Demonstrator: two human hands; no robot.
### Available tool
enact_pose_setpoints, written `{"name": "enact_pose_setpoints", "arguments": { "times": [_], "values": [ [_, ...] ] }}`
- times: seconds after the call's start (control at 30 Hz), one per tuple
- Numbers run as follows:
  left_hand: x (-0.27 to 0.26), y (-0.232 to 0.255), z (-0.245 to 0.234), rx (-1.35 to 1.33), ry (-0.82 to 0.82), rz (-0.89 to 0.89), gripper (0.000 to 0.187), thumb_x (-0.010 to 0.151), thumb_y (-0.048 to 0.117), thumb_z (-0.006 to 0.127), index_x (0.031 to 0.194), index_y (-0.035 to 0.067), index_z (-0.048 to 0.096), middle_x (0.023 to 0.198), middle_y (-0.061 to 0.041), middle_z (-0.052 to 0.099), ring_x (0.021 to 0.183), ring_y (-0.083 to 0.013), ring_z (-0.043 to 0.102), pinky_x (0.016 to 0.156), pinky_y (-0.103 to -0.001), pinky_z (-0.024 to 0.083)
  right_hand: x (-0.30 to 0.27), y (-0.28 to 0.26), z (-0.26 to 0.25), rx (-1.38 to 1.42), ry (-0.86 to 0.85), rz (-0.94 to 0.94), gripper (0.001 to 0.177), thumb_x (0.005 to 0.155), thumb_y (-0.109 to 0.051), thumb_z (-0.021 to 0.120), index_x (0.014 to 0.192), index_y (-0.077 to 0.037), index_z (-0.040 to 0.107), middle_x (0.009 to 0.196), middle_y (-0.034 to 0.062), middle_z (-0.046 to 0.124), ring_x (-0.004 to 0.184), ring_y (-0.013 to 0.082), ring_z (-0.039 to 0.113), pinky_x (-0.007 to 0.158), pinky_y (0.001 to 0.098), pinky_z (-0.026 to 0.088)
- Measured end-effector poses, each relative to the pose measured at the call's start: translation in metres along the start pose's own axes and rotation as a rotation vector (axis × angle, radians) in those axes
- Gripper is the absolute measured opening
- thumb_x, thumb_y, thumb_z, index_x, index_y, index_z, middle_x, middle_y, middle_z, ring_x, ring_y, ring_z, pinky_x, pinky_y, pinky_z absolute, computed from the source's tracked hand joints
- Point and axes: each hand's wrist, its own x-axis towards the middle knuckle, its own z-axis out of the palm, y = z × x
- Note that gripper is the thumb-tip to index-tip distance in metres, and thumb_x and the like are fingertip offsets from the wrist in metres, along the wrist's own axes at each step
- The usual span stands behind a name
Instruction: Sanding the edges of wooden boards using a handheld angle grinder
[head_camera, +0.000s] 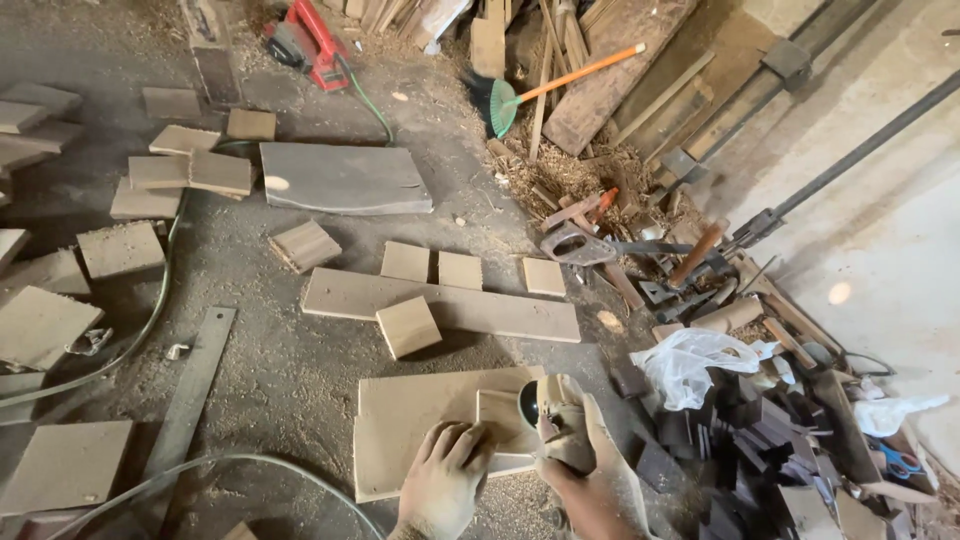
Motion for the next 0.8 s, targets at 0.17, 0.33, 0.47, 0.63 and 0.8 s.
{"name": "enact_pose_setpoints", "arguments": {
  "times": [0.17, 0.33, 0.47, 0.63, 0.8],
  "values": [
    [0.006, 0.005, -0.009, -0.028, 0.025, -0.028, 0.028, 0.085, 0.019, 0.067, 0.110, 0.008, 0.070, 0.129, -0.008, 0.063, 0.118, -0.0289, 0.056, 0.108, -0.047, 0.041, 0.016, 0.041, -0.003, 0.018, -0.043, 0.150, 0.105, 0.078, -0.002, 0.066, 0.165, -0.018, 0.008, 0.151, 0.0146, 0.057, 0.115, 0.0208, 0.064, 0.083, 0.0297, 0.050],
    [0.006, 0.004, -0.009, -0.010, 0.028, 0.001, 0.029, 0.083, 0.018, 0.066, 0.109, 0.007, 0.070, 0.128, -0.008, 0.063, 0.116, -0.0290, 0.055, 0.107, -0.046, 0.040, 0.017, 0.039, -0.001, -0.282, 0.083, -0.057, 0.098, 0.066, -0.007, 0.073, 0.157, -0.009, 0.036, 0.150, 0.0128, 0.058, 0.135, 0.0249, 0.060, 0.108, 0.0324, 0.047],
    [0.010, 0.006, -0.014, -0.001, 0.046, -0.019, 0.029, 0.083, 0.018, 0.066, 0.109, 0.008, 0.071, 0.128, -0.007, 0.063, 0.116, -0.0279, 0.056, 0.105, -0.043, 0.043, 0.005, -0.033, 0.021, -0.397, -0.066, 0.246, 0.100, 0.076, -0.020, 0.070, 0.163, -0.024, 0.019, 0.140, 0.0063, 0.065, 0.115, 0.0194, 0.072, 0.089, 0.0303, 0.058],
    [0.011, 0.006, -0.015, -0.034, 0.098, 0.008, 0.020, 0.086, 0.017, 0.065, 0.101, 0.006, 0.070, 0.115, -0.009, 0.064, 0.112, -0.0275, 0.057, 0.104, -0.042, 0.045, 0.002, -0.069, 0.046, -0.704, -0.085, 0.264, 0.108, 0.075, -0.027, 0.065, 0.166, -0.032, 0.008, 0.132, 0.0028, 0.072, 0.093, 0.0175, 0.082, 0.075, 0.0282, 0.068],
    [0.013, 0.009, -0.013, -0.160, 0.135, -0.115, 0.020, 0.085, 0.015, 0.067, 0.103, 0.007, 0.069, 0.115, -0.004, 0.064, 0.112, -0.0257, 0.057, 0.098, -0.039, 0.048, 0.001, -0.082, 0.047, -0.704, -0.072, 0.283, 0.106, 0.072, -0.028, 0.068, 0.165, -0.034, 0.017, 0.127, 0.0031, 0.075, 0.099, 0.0192, 0.081, 0.080, 0.0292, 0.066]
  ]
}}
